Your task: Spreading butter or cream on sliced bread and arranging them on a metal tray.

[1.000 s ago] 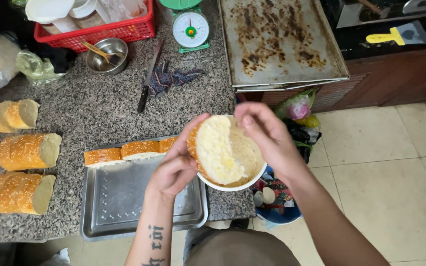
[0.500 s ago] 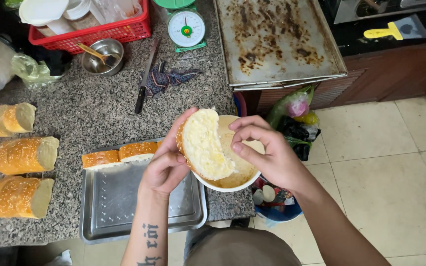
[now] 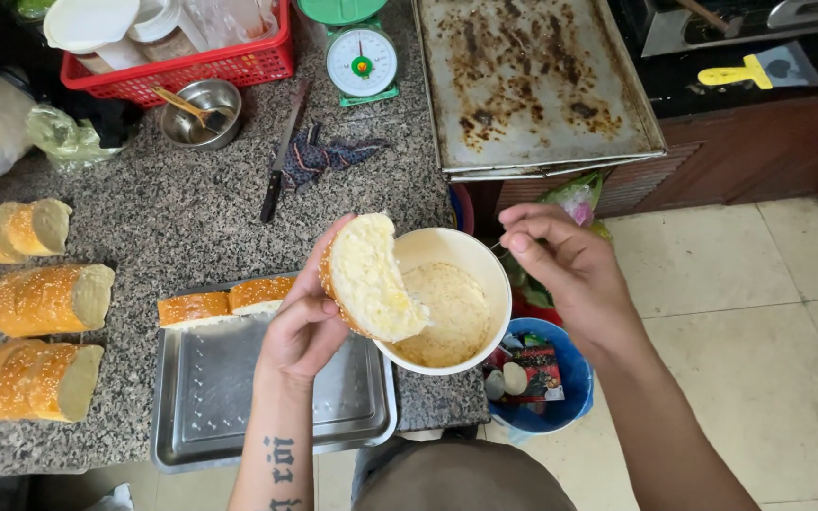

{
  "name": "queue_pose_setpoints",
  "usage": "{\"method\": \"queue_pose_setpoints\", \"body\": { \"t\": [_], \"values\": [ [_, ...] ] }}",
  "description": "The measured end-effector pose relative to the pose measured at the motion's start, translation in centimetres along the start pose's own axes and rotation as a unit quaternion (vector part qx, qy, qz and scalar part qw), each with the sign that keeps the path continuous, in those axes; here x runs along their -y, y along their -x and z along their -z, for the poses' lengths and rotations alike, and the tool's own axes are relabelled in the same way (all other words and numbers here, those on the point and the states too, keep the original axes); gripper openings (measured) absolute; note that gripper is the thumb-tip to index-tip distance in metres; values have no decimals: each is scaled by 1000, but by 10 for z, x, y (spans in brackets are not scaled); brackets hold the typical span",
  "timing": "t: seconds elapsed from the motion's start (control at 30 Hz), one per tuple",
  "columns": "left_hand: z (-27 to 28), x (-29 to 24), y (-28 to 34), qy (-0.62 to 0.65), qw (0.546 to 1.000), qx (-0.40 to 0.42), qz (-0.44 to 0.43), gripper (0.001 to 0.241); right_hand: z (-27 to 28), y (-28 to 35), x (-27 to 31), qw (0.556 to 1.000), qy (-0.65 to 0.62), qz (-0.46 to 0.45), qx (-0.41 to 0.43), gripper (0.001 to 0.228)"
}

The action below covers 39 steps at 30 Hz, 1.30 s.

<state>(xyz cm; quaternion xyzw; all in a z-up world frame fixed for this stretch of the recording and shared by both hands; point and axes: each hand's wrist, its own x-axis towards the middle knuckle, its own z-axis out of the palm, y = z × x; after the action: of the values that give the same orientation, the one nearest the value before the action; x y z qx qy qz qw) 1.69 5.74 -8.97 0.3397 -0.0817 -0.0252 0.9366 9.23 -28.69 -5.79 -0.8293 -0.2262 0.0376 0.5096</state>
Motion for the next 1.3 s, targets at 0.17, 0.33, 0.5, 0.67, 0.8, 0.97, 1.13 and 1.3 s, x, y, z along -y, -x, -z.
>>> {"method": "queue_pose_setpoints", "body": {
  "t": [0.17,0.33,0.5,0.67,0.8,0.97,1.13,1.3],
  "values": [
    [4,-3,0,12,1000,-19,0,113,19,16,-27,996,84,-21,-30,36],
    [0,-6,5,27,999,-39,0,113,39,37,-45,983,169,-44,-57,45],
    [2,-14,17,40,997,-70,-14,113,46,42,-57,964,250,-54,-71,55],
    [7,-28,40,49,992,-110,-42,114,34,29,-58,942,324,-49,-77,64],
    [14,-42,60,58,990,-107,-65,115,-20,-11,3,988,98,-3,-120,39],
    [39,-79,108,-18,966,-220,-137,94,-139,-37,88,987,-117,87,-67,34],
    [83,-100,173,-29,894,-393,-214,71,-296,-22,96,946,-302,-48,106,43],
    [137,-81,207,-15,830,-518,-205,72,-421,-2,52,871,-304,-277,269,69]
  ]
}}
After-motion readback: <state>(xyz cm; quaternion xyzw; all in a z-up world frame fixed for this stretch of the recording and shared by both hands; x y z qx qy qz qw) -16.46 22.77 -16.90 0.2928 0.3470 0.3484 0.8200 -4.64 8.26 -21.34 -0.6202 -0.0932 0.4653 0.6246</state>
